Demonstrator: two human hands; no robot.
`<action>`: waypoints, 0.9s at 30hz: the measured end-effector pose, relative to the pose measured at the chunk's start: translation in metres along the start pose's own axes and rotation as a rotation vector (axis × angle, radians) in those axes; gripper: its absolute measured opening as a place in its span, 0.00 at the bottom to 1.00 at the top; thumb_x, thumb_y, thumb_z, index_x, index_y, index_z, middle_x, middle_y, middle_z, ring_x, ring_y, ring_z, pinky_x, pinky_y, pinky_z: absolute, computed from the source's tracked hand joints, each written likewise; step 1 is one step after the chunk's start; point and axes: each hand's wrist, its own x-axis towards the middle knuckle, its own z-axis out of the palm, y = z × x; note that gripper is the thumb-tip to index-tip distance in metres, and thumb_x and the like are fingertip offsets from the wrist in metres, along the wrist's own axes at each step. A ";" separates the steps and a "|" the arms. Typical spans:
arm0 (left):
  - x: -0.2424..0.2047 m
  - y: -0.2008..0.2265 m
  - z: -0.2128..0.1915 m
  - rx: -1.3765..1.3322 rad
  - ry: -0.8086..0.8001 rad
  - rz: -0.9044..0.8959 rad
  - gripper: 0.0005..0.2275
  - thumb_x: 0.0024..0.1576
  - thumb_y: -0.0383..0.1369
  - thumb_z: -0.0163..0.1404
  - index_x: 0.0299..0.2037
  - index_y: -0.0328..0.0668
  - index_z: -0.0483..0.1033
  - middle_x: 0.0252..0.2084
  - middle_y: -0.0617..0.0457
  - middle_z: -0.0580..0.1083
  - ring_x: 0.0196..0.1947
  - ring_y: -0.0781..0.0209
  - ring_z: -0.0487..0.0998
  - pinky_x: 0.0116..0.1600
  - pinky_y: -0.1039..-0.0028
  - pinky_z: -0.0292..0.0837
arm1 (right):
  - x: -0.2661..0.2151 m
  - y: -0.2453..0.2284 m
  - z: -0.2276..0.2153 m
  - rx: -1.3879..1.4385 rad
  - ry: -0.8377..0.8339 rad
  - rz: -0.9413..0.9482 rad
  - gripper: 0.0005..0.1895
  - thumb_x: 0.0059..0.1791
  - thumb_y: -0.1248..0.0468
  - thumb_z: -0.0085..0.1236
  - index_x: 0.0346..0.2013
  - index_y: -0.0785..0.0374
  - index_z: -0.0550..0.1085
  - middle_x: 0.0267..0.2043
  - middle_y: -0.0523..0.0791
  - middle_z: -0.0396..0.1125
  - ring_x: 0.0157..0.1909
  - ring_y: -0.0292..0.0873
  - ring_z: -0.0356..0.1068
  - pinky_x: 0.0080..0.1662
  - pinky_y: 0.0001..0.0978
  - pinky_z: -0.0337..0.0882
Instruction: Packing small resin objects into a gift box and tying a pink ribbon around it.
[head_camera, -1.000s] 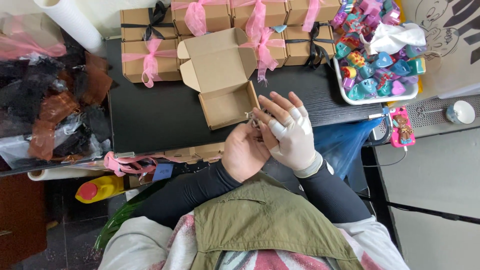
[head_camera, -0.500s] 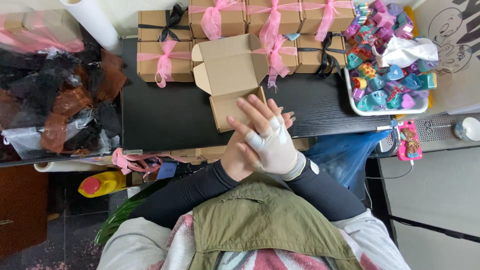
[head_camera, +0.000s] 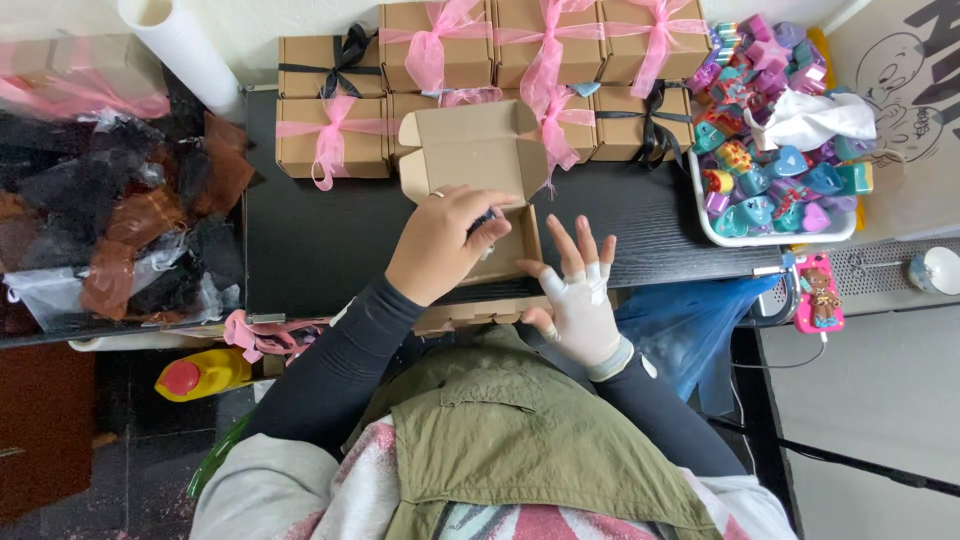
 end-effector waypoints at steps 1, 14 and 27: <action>0.001 -0.001 -0.004 0.000 0.002 0.001 0.18 0.67 0.47 0.45 0.50 0.41 0.78 0.41 0.48 0.78 0.40 0.50 0.78 0.48 0.64 0.73 | -0.001 -0.001 -0.004 -0.001 0.000 -0.002 0.42 0.54 0.28 0.27 0.57 0.54 0.76 0.79 0.56 0.45 0.82 0.63 0.32 0.74 0.65 0.25; -0.019 -0.013 -0.040 0.178 -0.213 0.421 0.25 0.66 0.54 0.38 0.29 0.42 0.74 0.34 0.52 0.72 0.44 0.50 0.76 0.57 0.61 0.70 | 0.045 0.009 -0.025 0.054 -0.062 -0.172 0.40 0.53 0.27 0.32 0.52 0.52 0.80 0.81 0.58 0.38 0.81 0.66 0.27 0.75 0.66 0.31; -0.033 -0.030 -0.024 0.322 -0.373 0.400 0.25 0.59 0.56 0.46 0.24 0.39 0.74 0.31 0.49 0.72 0.41 0.49 0.75 0.56 0.61 0.69 | 0.055 0.005 -0.010 -0.177 -0.180 -0.192 0.38 0.49 0.28 0.42 0.47 0.55 0.81 0.82 0.54 0.37 0.81 0.65 0.22 0.72 0.67 0.22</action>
